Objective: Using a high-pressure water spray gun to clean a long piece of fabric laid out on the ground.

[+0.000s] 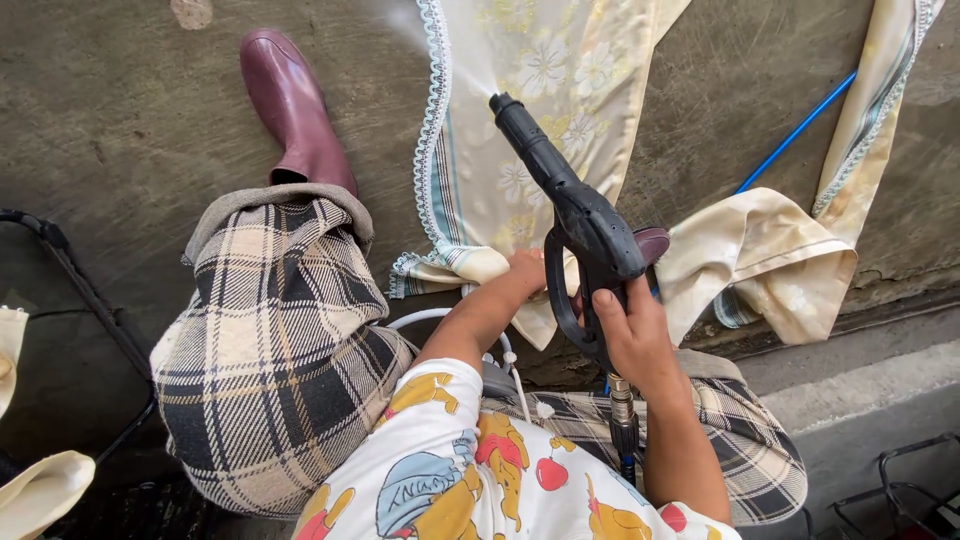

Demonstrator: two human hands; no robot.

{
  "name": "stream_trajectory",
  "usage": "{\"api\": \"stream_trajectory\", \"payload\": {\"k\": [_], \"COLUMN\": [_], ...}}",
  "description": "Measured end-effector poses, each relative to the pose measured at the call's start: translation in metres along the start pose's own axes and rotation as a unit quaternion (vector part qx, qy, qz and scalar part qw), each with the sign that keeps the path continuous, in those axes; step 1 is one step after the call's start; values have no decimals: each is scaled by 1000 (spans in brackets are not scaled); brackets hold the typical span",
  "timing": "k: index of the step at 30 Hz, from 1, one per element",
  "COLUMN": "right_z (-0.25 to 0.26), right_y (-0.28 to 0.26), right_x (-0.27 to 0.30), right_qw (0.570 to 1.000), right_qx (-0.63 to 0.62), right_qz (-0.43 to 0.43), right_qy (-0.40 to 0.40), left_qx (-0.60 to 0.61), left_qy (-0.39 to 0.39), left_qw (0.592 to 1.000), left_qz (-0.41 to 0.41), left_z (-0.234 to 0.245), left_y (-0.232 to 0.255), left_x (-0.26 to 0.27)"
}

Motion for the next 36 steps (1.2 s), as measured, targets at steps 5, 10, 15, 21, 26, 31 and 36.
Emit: {"api": "stream_trajectory", "payload": {"k": [5, 10, 15, 21, 26, 31, 36], "right_z": [17, 27, 9, 0, 22, 31, 39], "right_y": [-11, 20, 32, 11, -3, 17, 17], "right_x": [9, 17, 10, 16, 35, 22, 29], "right_qw": [999, 991, 996, 997, 993, 991, 986], "right_qx": [23, 108, 64, 67, 94, 107, 104], "right_qz": [-17, -51, -54, -22, -60, -52, -75], "right_qy": [30, 55, 26, -10, 32, 64, 102], "left_qx": [-77, -204, -202, -217, -145, -80, -155], "left_qy": [-42, -77, -127, -180, -101, 1, 584], "left_qw": [996, 972, 965, 949, 972, 982, 731], "left_qz": [-10, -82, -110, -141, -153, -170, -317], "left_z": [69, 15, 14, 55, 32, 26, 156], "left_y": [28, 13, 12, 44, 66, 63, 91], "left_x": [53, 21, 44, 112, 111, 64, 26]}}
Point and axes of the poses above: each hand's wrist, its own x-axis away from the middle knuckle, its own z-axis out of the back of the hand, y = z × x, the point moved 6 cm from there along -x, towards the middle knuckle, and after that the axes turned 13 degrees about y, right-handed, at the moved point
